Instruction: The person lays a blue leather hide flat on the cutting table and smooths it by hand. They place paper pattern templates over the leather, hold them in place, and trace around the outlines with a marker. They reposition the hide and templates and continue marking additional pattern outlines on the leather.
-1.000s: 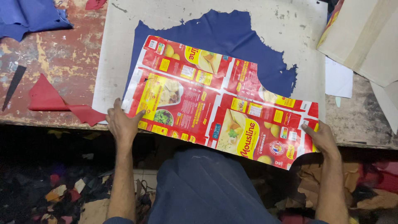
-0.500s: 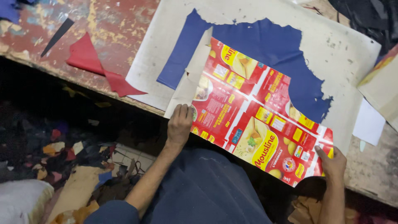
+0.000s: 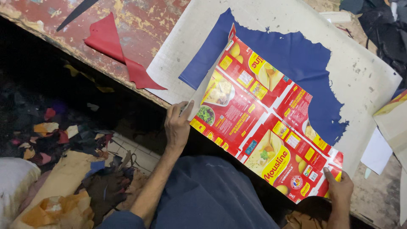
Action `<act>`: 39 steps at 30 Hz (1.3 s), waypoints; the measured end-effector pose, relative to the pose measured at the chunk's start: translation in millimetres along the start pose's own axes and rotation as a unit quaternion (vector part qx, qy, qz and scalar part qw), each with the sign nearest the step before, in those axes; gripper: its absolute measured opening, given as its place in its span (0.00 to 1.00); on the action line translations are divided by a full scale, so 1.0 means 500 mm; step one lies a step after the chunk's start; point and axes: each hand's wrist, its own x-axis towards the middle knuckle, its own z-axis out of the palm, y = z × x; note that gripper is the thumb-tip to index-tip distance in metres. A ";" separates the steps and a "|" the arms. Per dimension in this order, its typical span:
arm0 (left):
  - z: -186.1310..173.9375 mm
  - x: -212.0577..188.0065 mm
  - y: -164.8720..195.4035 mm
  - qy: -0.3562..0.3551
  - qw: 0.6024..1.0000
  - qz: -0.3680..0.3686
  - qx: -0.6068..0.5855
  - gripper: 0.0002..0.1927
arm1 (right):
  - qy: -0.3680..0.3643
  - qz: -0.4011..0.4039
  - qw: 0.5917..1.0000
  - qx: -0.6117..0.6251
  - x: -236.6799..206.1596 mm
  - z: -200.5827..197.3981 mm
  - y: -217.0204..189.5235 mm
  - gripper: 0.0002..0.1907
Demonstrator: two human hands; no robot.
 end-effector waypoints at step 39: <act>-0.090 0.044 0.023 -0.019 0.932 0.349 0.101 0.12 | 0.091 -0.065 0.952 -0.284 -0.040 0.044 -0.133 0.28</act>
